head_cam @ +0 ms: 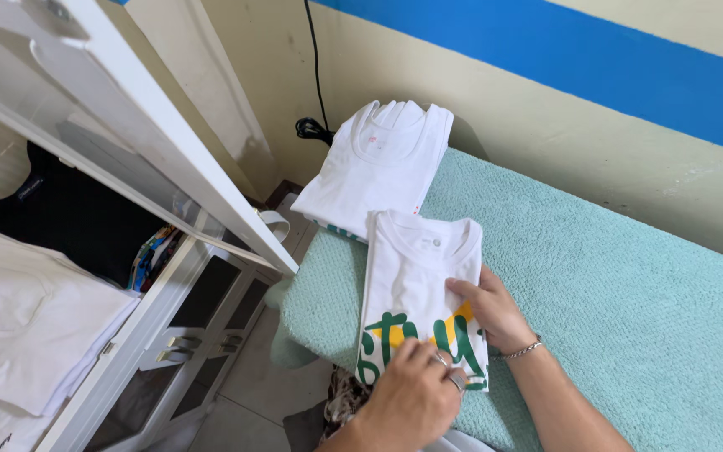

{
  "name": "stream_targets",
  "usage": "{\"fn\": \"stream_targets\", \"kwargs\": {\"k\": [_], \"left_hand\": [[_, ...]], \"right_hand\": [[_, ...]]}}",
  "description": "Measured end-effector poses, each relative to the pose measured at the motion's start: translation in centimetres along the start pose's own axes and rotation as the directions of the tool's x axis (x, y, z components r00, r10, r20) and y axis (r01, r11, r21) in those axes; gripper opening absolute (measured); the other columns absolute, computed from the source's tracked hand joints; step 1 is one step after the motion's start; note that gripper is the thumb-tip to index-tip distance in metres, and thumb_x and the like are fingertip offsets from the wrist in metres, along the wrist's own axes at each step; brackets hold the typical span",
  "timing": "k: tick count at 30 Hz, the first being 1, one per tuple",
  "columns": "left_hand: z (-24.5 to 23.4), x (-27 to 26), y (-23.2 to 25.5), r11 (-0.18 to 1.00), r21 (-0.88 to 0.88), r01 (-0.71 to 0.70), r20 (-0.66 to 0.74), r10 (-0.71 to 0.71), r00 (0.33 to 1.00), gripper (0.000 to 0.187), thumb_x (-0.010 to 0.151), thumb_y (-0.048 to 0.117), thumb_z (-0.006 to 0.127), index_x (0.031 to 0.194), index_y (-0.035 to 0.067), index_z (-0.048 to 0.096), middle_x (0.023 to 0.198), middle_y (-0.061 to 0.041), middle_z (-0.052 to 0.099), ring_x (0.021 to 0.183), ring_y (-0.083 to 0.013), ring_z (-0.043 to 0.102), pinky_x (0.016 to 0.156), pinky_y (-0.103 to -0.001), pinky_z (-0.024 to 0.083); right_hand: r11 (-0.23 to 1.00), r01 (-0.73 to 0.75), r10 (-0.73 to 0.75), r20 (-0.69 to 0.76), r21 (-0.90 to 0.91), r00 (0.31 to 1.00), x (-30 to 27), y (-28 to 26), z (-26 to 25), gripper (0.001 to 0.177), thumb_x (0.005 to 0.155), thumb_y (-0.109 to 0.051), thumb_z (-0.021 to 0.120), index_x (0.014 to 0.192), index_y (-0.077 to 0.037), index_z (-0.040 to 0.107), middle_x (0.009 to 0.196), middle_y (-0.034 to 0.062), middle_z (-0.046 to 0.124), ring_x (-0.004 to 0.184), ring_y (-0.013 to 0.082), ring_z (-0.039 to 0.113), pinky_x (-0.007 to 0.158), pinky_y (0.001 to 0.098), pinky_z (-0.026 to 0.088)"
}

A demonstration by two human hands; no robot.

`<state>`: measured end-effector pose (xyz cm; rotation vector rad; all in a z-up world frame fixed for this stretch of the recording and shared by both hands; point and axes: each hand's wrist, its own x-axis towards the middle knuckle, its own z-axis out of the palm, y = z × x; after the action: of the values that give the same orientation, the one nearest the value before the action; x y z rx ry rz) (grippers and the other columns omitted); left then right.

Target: The person folds several white t-shirts and a white tank top on a green towel-covered surface. They smooth and align each garment, fold sleeves and sides, then fold the body into a compact rectangle. The folded items are placed into a white cabinet shelf.

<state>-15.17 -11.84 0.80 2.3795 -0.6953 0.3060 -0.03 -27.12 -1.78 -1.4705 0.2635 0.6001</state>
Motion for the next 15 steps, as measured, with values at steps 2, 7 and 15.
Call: {"fn": "stream_targets", "kwargs": {"k": [2, 7, 15], "left_hand": [[-0.3, -0.5, -1.5, 0.99, -0.107, 0.092, -0.232, -0.115, 0.966, 0.047, 0.078, 0.029, 0.078, 0.111, -0.003, 0.071, 0.114, -0.028, 0.063, 0.112, -0.0434, 0.057, 0.097, -0.055, 0.04], [0.2, 1.4, -9.9, 0.756, -0.384, 0.529, -0.374, -0.652, 0.66, 0.076, 0.085, 0.025, 0.078, 0.14, -0.012, 0.042, 0.12, -0.03, 0.063, 0.109, -0.0396, 0.061, 0.095, -0.048, 0.048], [-2.4, -0.3, -8.9, 0.549, -0.763, 0.342, -0.206, -0.708, 0.676, 0.02, 0.102, 0.013, 0.058, 0.112, -0.004, 0.061, 0.086, -0.014, 0.071, 0.072, -0.0188, 0.07, 0.064, -0.034, 0.055]], "right_hand": [[0.989, 0.12, -0.118, 0.034, -0.087, 0.992, 0.2, 0.4, 0.0, 0.04, 0.092, -0.005, 0.059, 0.131, 0.002, 0.056, 0.119, 0.0131, 0.072, 0.104, 0.0202, 0.071, 0.089, 0.0358, 0.058], [0.86, 0.379, -0.371, 0.09, -0.341, 0.924, -0.6, 1.1, 0.0, 0.034, 0.097, -0.006, 0.057, 0.129, 0.003, 0.06, 0.117, 0.0108, 0.073, 0.104, 0.015, 0.068, 0.088, 0.0319, 0.057], [0.55, 0.572, -0.599, 0.189, -0.608, 0.778, -5.6, -1.3, 2.3, 0.02, 0.098, -0.007, 0.06, 0.113, 0.003, 0.068, 0.09, 0.0084, 0.077, 0.081, 0.0138, 0.071, 0.071, 0.0303, 0.057]]}}
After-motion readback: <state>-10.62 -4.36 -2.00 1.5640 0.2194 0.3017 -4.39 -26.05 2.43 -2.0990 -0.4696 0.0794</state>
